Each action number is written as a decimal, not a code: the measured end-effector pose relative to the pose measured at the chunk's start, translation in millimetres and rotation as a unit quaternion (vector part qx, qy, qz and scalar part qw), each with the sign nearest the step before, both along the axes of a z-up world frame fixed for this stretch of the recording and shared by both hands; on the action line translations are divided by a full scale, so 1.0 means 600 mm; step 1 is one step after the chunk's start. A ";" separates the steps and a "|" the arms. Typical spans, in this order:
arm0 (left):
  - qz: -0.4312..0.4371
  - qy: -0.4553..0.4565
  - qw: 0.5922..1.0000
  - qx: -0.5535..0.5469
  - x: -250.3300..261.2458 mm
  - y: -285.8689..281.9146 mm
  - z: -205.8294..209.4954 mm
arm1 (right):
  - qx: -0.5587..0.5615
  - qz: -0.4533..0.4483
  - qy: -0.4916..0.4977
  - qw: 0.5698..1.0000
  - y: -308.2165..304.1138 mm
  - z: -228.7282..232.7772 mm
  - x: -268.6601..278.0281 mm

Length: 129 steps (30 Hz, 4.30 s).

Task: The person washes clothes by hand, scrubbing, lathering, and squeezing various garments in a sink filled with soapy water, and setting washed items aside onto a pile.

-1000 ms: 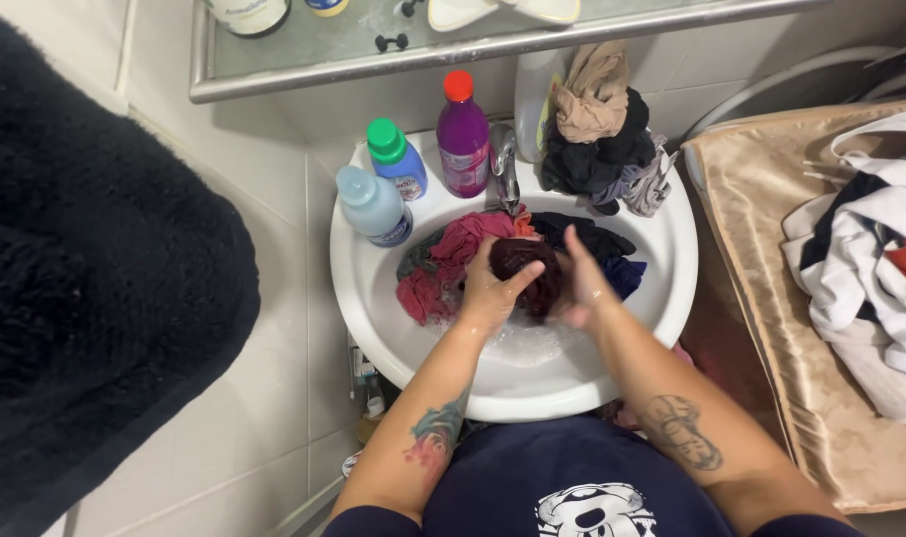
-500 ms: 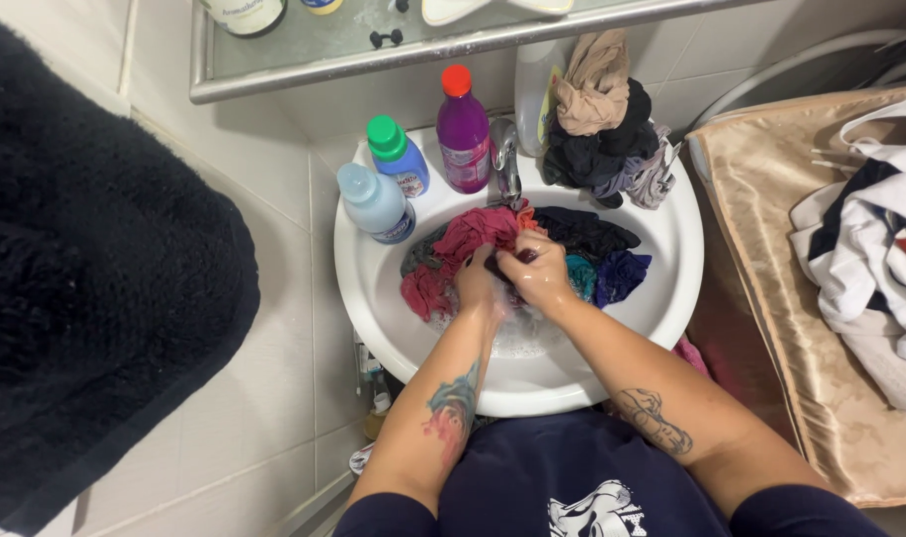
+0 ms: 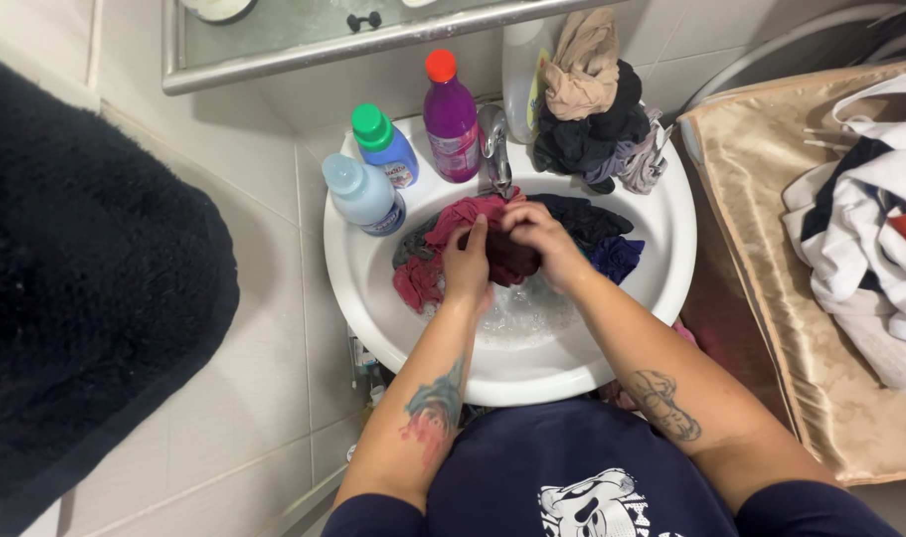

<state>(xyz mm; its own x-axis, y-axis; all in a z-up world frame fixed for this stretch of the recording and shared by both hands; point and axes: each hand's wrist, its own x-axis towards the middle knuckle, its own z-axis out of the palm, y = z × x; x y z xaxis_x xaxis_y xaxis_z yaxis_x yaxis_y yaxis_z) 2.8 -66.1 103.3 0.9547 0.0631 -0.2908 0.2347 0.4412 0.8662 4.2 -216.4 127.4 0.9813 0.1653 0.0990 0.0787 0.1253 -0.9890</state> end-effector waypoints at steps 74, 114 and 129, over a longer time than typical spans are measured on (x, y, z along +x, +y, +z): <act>-0.135 0.005 0.697 0.704 -0.166 0.168 0.005 | -0.547 -0.108 -0.257 0.789 -0.162 -0.054 0.007; -0.219 0.048 0.699 0.679 -0.158 0.179 0.025 | -0.422 0.291 0.120 0.850 -0.138 -0.039 0.053; -0.446 -0.062 0.518 0.727 -0.048 0.085 0.065 | -0.674 0.145 0.049 0.723 0.005 0.009 -0.036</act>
